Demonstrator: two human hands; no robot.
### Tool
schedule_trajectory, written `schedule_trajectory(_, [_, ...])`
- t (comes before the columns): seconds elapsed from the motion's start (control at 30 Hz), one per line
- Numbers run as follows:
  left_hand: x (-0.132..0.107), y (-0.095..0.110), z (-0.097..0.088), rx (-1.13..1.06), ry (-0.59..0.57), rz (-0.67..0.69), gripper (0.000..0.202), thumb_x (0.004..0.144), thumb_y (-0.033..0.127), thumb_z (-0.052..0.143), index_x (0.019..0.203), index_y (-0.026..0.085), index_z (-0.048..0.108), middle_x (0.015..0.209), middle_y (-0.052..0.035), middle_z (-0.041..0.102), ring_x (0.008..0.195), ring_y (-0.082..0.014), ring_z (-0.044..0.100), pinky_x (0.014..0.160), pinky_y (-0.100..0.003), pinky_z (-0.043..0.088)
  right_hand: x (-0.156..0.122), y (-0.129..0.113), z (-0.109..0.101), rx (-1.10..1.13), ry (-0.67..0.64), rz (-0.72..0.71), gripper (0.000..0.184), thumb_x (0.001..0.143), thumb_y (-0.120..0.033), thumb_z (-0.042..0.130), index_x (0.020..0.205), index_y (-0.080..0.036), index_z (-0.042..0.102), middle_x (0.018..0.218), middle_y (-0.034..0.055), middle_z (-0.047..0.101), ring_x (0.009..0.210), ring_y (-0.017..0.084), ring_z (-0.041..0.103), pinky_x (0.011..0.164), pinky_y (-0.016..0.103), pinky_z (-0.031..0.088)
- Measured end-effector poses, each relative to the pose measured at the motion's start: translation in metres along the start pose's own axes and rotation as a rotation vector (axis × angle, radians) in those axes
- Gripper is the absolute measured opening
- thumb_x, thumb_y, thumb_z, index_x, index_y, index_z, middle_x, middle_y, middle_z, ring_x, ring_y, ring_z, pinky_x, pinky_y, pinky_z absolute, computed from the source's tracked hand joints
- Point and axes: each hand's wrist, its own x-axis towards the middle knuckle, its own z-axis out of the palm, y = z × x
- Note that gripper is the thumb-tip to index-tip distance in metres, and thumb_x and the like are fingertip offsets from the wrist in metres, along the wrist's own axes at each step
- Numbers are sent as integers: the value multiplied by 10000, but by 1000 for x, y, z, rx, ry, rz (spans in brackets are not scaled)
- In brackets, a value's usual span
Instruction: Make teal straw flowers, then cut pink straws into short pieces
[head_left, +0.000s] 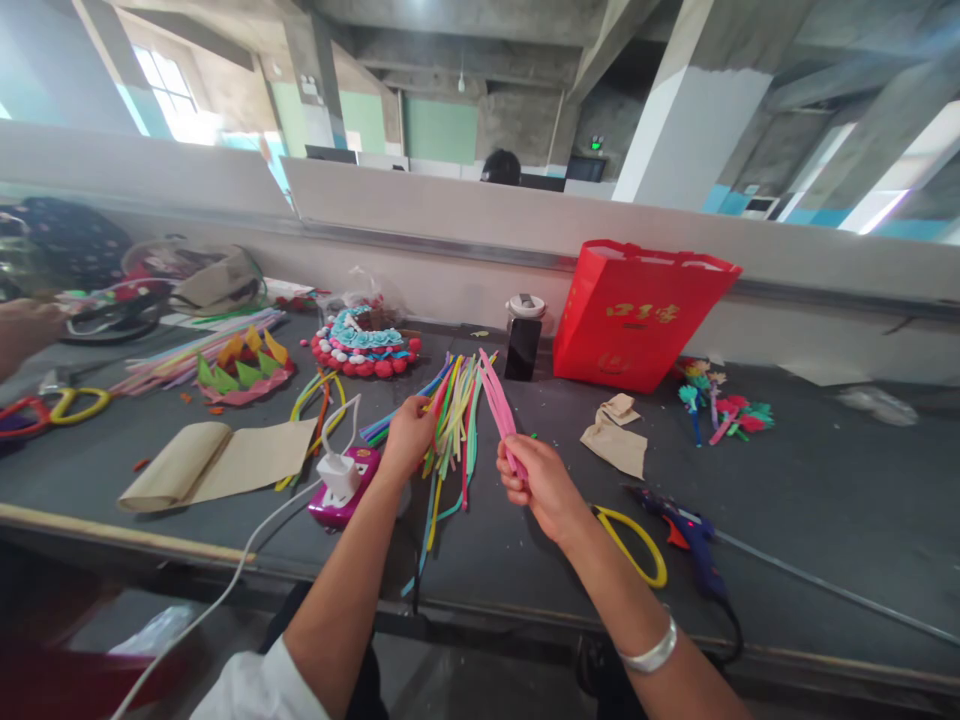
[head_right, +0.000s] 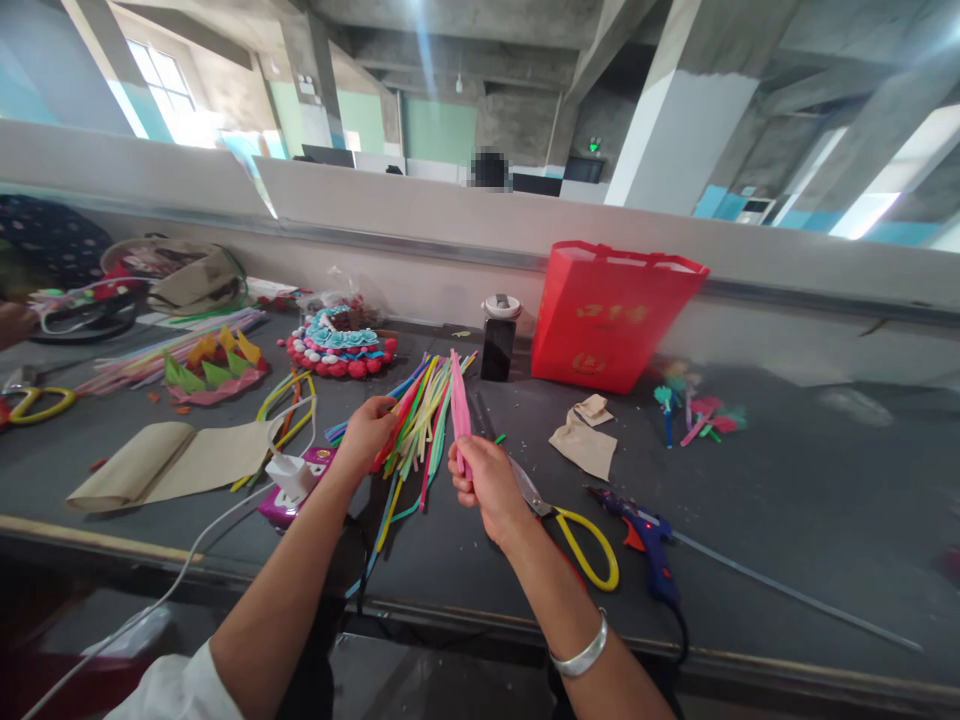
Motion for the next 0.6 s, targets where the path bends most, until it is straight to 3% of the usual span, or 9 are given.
schedule_trajectory(0.17, [-15, 19, -1, -184, -65, -23, 310, 615, 185, 641, 923, 156, 656, 564, 54, 514, 472, -100, 412, 494, -224, 281, 0, 3, 2, -9, 6, -3, 291, 736, -439, 664, 727, -182, 530, 589, -74, 431, 423, 39, 307, 368, 154, 178])
schedule_trajectory(0.4, [-55, 43, 8, -563, -398, -109, 564, 660, 209, 758, 1206, 183, 619, 773, -13, 657, 602, -100, 576, 586, -219, 441, 3, 8, 4, -41, 37, -64, 327, 736, -485, 668, 744, -191, 526, 604, -74, 435, 434, 46, 332, 366, 153, 197])
schedule_trajectory(0.5, [-69, 42, 16, -647, -506, -29, 741, 655, 212, 821, 1338, 219, 532, 747, 23, 651, 599, -85, 557, 580, -202, 413, 5, 11, 4, -78, 69, -92, 368, 727, -528, 676, 723, -195, 521, 569, -78, 432, 427, 56, 362, 352, 155, 223])
schedule_trajectory(0.6, [-73, 37, 23, -571, -458, 88, 910, 636, 222, 847, 1436, 236, 412, 731, 49, 645, 635, -88, 564, 626, -200, 413, 6, 12, 4, -112, 84, -104, 380, 730, -550, 670, 720, -198, 525, 535, -80, 428, 411, 66, 377, 334, 162, 238])
